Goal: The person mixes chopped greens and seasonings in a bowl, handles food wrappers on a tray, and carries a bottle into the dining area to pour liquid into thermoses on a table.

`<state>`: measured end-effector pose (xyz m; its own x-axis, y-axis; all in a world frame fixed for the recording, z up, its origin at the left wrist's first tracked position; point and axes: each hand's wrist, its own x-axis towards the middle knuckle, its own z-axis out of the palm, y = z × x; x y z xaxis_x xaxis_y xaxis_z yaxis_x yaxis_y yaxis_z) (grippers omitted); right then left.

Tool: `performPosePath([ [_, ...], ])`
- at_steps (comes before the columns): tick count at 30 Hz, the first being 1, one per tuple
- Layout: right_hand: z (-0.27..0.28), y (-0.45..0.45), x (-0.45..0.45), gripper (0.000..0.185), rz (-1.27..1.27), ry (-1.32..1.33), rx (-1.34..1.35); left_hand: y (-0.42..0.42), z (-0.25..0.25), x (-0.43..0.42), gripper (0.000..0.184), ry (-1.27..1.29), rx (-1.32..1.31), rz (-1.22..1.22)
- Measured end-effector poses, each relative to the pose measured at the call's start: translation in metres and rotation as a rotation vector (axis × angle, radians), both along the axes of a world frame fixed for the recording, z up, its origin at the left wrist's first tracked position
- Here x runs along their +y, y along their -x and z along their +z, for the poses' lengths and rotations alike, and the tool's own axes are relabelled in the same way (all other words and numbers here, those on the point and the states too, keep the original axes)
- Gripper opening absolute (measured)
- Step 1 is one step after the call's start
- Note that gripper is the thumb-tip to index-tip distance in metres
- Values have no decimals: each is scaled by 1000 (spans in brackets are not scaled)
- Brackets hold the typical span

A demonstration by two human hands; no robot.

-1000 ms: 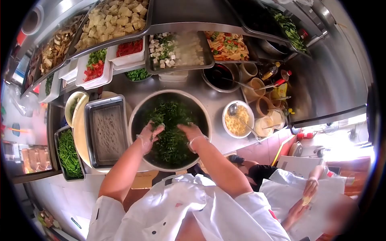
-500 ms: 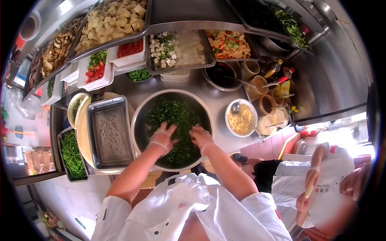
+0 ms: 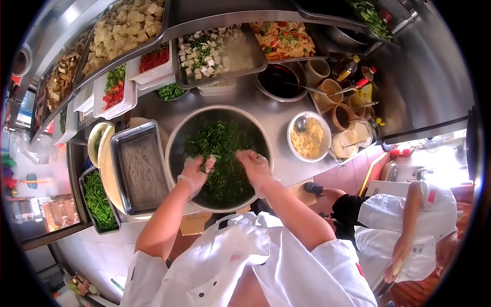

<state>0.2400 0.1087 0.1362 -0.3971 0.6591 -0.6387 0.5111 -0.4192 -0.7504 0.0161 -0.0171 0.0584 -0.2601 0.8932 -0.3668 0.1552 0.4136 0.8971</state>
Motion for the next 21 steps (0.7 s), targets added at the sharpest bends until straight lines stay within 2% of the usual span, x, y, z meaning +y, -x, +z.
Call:
performPosePath([
  [2,-36,4,-3,57,-117,145,0,1,-10,-20,43,159,46,3],
  [4,-39,4,0,65,-249,368,-44,-19,62,-7,52,459,-278,409],
  [5,-40,1,1,68,-316,516,12,-25,78,-3,57,607,-442,613],
  [6,-45,0,1,72,-381,666,69,-6,5,-34,66,590,-781,570],
  [7,-54,3,-5,73,-429,765,130,-26,18,-26,66,748,-884,728],
  [9,-84,19,-26,74,-507,899,246,-56,4,-26,66,567,-1117,592],
  [11,-134,36,-58,73,-563,974,356,-75,-109,-33,63,244,-1321,423],
  [12,-158,38,-65,75,-578,1031,384,-82,-103,-24,60,207,-1296,488],
  [13,-158,41,-62,77,-545,946,332,-83,-77,-13,57,244,-1149,603],
  [15,-147,38,-62,81,-475,780,213,-88,17,1,53,322,-853,831],
  [17,-131,37,-62,68,-397,588,112,-81,28,5,50,365,-661,842],
  [19,-104,39,-49,56,-317,384,24,-55,-31,-7,52,270,-611,721],
  [20,-73,40,-44,58,-326,363,177,-50,-9,-4,57,240,-652,666],
  [21,-77,35,-39,57,-229,204,165,-46,9,2,58,236,-625,698],
])
